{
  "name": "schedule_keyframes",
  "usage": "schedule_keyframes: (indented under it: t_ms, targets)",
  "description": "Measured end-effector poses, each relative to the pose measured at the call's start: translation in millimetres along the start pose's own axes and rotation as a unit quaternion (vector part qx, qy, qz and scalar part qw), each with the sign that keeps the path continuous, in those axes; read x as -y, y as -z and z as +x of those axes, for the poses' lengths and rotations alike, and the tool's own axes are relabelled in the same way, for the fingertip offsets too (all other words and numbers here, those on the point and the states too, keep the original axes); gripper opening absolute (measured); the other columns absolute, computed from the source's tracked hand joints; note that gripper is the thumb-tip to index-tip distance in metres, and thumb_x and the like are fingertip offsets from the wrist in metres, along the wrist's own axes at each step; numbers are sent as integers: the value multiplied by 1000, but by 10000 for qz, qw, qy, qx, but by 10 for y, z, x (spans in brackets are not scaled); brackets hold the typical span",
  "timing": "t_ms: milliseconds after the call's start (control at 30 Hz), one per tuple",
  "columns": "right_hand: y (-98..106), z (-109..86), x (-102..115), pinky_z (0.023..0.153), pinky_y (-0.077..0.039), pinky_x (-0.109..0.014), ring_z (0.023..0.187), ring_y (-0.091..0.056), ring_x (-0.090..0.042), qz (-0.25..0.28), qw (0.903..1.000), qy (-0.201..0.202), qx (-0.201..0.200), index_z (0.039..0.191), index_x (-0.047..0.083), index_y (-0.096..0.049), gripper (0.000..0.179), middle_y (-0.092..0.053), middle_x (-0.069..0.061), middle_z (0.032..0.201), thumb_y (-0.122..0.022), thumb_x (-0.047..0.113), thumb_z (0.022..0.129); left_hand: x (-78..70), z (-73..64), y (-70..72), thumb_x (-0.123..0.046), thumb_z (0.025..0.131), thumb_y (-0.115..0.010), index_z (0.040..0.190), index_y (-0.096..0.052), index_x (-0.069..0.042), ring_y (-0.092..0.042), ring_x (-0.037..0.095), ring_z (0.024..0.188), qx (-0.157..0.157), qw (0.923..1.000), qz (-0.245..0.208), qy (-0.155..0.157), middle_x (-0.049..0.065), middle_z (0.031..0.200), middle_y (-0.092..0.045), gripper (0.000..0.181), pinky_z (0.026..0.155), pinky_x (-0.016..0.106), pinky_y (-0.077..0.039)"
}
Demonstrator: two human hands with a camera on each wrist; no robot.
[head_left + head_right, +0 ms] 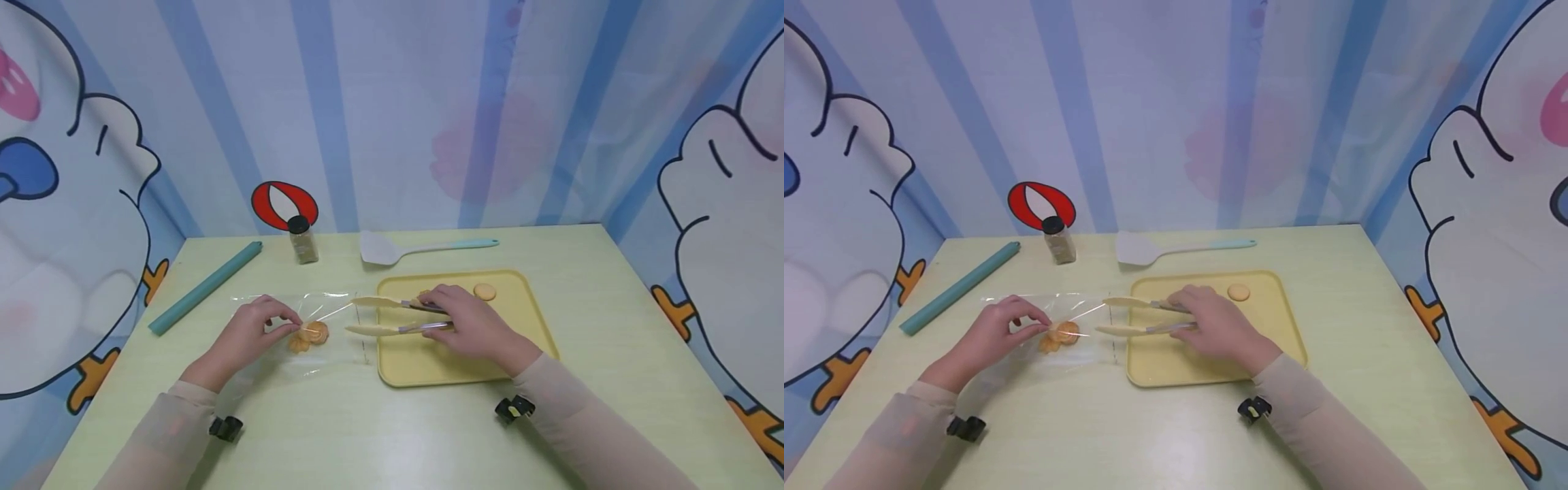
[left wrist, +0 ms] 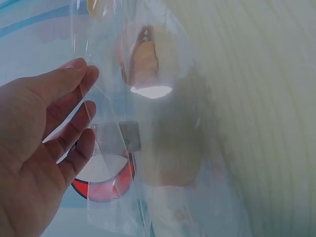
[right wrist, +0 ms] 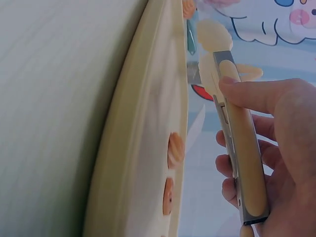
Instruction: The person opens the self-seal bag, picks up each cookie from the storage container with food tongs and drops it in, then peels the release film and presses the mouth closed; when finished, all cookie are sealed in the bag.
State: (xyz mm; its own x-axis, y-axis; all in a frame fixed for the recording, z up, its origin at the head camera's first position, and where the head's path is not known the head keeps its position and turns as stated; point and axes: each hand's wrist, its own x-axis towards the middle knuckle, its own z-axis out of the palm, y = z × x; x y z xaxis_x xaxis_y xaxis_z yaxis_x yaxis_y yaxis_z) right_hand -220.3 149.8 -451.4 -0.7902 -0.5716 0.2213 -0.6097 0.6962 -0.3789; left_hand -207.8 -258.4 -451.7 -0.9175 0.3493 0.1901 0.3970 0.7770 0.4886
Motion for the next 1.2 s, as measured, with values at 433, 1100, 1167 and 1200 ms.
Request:
schedule_keyframes:
  t_ms: [433,1100,1167,1200]
  targets:
    - [217,-318,-415,98,-52,-52,118,-62,-28,-269,9982,-374,-385,137,13,-61,55,-67,-4,126,-80,35,91,43,-28,-21,-15,90,-81,100,-79,-20,-64,25,100,19,10000,9,97,-2,101,-73,12,81,40,-56]
    - [472,-386,-629,95,-53,-57,121,-62,-34,-844,9946,-610,41,135,10,-63,52,-65,-13,132,-79,34,92,58,-23,-16,-17,92,-79,102,-78,-21,-63,25,104,172,9995,-99,256,-2,104,-73,11,84,43,-55]
    - [476,-383,-621,94,-54,-57,120,-62,-35,-886,9940,-633,100,134,9,-64,52,-65,-13,131,-79,34,91,60,-23,-18,-16,92,-79,102,-78,-21,-63,25,104,169,9995,-115,235,-2,104,-73,11,84,44,-56]
    - [477,-382,-613,93,-54,-57,119,-62,-35,-905,9938,-638,121,134,10,-64,51,-66,-13,130,-79,34,91,61,-24,-19,-16,92,-79,102,-78,-21,-63,26,104,167,9995,-120,224,-2,104,-73,11,84,44,-56]
